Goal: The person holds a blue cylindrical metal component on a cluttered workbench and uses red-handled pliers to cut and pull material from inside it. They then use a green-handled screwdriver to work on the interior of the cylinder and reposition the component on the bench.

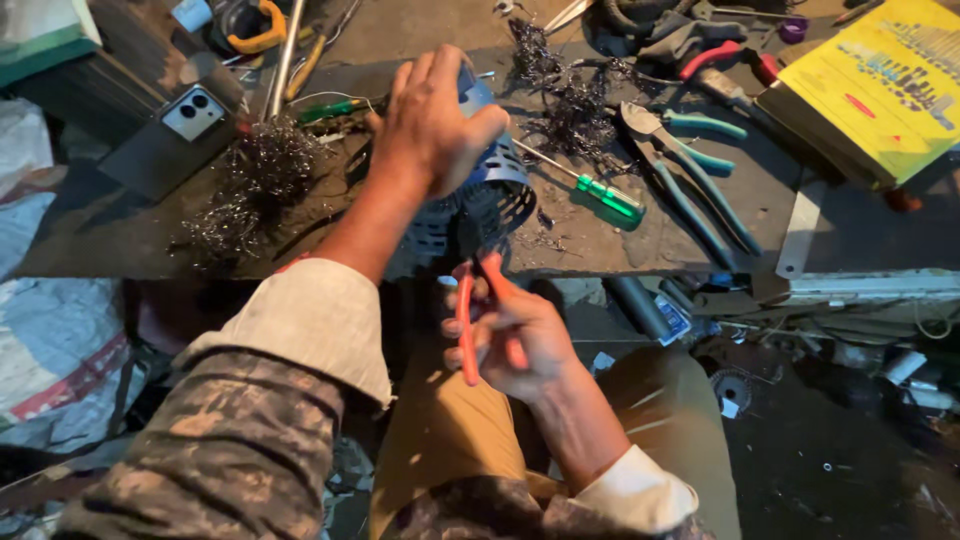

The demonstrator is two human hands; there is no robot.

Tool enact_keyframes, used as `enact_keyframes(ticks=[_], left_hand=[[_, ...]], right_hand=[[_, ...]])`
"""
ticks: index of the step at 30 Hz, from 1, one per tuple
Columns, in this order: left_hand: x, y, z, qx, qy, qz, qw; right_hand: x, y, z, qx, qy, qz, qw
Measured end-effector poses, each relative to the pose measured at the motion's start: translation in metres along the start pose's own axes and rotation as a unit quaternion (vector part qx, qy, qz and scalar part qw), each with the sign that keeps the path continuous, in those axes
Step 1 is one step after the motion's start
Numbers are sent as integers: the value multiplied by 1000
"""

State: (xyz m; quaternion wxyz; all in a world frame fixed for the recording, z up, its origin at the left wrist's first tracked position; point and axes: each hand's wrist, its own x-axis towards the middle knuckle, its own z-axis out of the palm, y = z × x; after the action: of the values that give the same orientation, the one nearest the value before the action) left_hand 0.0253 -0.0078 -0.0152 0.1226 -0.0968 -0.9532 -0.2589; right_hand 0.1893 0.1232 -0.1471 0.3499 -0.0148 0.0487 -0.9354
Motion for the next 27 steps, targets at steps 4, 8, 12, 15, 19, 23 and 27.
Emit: enact_keyframes(ticks=[4,8,12,15,19,23,27], left_hand=[[2,12,2,7,-19,9,1000],[4,13,3,6,-7,11,1000],[2,3,1,10,-19,34,999],[-1,-4,0,7,-10,20,1000],[0,-6,3,-10,0,38,999],[2,-6,5,-6,-2,37,999],[1,-6,5,-9,2,42,999]], right_hand=[[10,7,7,-311,90,-43,945],[5,-4,15,-259,143,-33,955],[-15,-10,24,-197,101,-18,975],[-19,-8,29,-113,27,11,993],[-8,-14,27,-67,-39,7,997],[-3,-16,17,-43,-84,-3,996],[-2,-10,6,28,-28,-25,999]])
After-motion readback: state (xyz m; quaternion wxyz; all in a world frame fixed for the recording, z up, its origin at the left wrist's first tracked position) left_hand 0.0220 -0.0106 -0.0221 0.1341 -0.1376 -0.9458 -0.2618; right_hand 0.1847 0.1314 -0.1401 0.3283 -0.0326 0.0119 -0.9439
